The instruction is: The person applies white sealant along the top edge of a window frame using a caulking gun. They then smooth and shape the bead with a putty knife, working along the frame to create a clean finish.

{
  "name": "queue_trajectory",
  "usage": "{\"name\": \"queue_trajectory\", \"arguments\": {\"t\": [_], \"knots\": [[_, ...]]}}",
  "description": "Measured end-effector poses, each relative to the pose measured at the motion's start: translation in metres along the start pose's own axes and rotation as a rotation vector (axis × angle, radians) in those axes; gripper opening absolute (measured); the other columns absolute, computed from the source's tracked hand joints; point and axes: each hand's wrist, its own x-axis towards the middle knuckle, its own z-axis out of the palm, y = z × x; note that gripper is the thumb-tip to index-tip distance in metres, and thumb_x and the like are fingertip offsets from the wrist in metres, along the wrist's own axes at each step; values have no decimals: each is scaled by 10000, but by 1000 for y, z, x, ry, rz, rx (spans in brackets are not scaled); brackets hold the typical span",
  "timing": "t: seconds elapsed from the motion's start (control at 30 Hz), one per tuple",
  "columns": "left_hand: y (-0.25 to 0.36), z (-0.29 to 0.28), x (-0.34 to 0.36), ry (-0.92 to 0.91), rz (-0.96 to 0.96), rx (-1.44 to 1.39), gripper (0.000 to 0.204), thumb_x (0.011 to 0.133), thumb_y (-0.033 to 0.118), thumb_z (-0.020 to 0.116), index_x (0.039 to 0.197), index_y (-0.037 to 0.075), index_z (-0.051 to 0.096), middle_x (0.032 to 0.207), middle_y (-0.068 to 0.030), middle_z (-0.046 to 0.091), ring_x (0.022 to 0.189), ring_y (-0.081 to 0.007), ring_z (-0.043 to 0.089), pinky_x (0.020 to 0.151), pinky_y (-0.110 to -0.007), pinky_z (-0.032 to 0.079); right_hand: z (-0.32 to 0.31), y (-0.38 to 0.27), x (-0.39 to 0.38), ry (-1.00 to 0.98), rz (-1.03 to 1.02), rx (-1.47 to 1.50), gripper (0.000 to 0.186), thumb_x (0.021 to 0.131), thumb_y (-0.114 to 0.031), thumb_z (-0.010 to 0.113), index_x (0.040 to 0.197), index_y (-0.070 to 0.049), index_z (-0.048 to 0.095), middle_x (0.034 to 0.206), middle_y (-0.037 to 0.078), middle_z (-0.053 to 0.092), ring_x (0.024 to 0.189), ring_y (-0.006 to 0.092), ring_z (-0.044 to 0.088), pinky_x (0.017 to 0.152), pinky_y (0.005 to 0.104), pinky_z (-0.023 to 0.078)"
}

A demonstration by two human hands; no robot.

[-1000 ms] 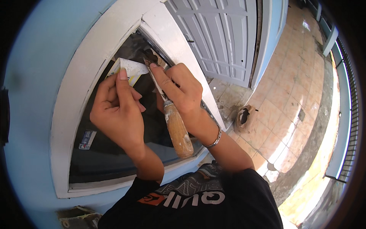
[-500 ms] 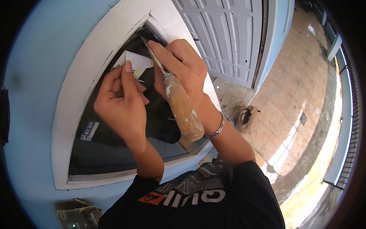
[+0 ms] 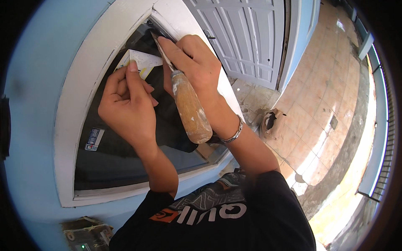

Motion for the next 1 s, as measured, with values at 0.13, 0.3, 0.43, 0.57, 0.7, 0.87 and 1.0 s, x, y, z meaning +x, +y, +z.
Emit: {"name": "queue_trajectory", "arguments": {"t": [0.13, 0.3, 0.43, 0.57, 0.7, 0.87, 1.0], "knots": [[-4, 0, 0, 4, 37, -34, 194, 1038, 92, 684, 991, -93, 715, 632, -53, 659, 474, -48, 531, 415, -222, 395, 5, 2, 6, 40, -278, 123, 394, 747, 135, 807, 1108, -22, 806, 726, 69, 549, 596, 193, 521, 529, 296, 413], [-5, -3, 1, 3, 1, -14, 131, 1006, 41, 699, 964, -80, 727, 777, -123, 784, 650, -79, 685, 582, -261, 526, 7, 0, 9, 40, -291, 144, 430, 712, 140, 807, 1107, -30, 813, 732, 48, 547, 606, 177, 520, 518, 298, 398], [-8, -2, 1, 14, 34, -18, 120, 999, 38, 704, 957, -71, 732, 802, -134, 795, 672, -90, 709, 593, -270, 541, 9, -1, 12, 52, -182, 132, 456, 679, 132, 813, 1104, -34, 814, 721, 52, 544, 610, 188, 527, 519, 301, 407], [-10, -1, 2, 15, 38, -23, 115, 997, 30, 700, 950, -71, 728, 791, -131, 793, 684, -92, 722, 599, -263, 545, 10, -1, 15, 83, -423, 169, 490, 632, 122, 818, 1097, -30, 815, 746, 55, 574, 623, 200, 547, 531, 303, 428], [-10, -1, 2, 13, 55, -24, 122, 997, 33, 701, 943, -74, 722, 774, -125, 789, 664, -87, 709, 589, -264, 537, 9, -1, 18, 7, -278, 117, 459, 633, 99, 832, 1072, -33, 821, 746, 59, 577, 640, 207, 567, 549, 312, 450], [-9, -2, 1, 4, 45, -41, 128, 999, 39, 700, 942, -74, 722, 766, -123, 786, 647, -86, 699, 579, -268, 530, 10, -1, 18, 36, -371, 151, 441, 644, 86, 835, 1067, -37, 822, 749, 54, 581, 635, 201, 562, 544, 311, 452], [-7, -2, 1, 0, 43, -52, 133, 1003, 39, 694, 941, -75, 722, 759, -120, 783, 656, -75, 699, 579, -264, 530, 12, -1, 17, 84, -428, 152, 428, 652, 83, 837, 1063, -36, 822, 749, 51, 590, 633, 192, 559, 535, 305, 448]]}}
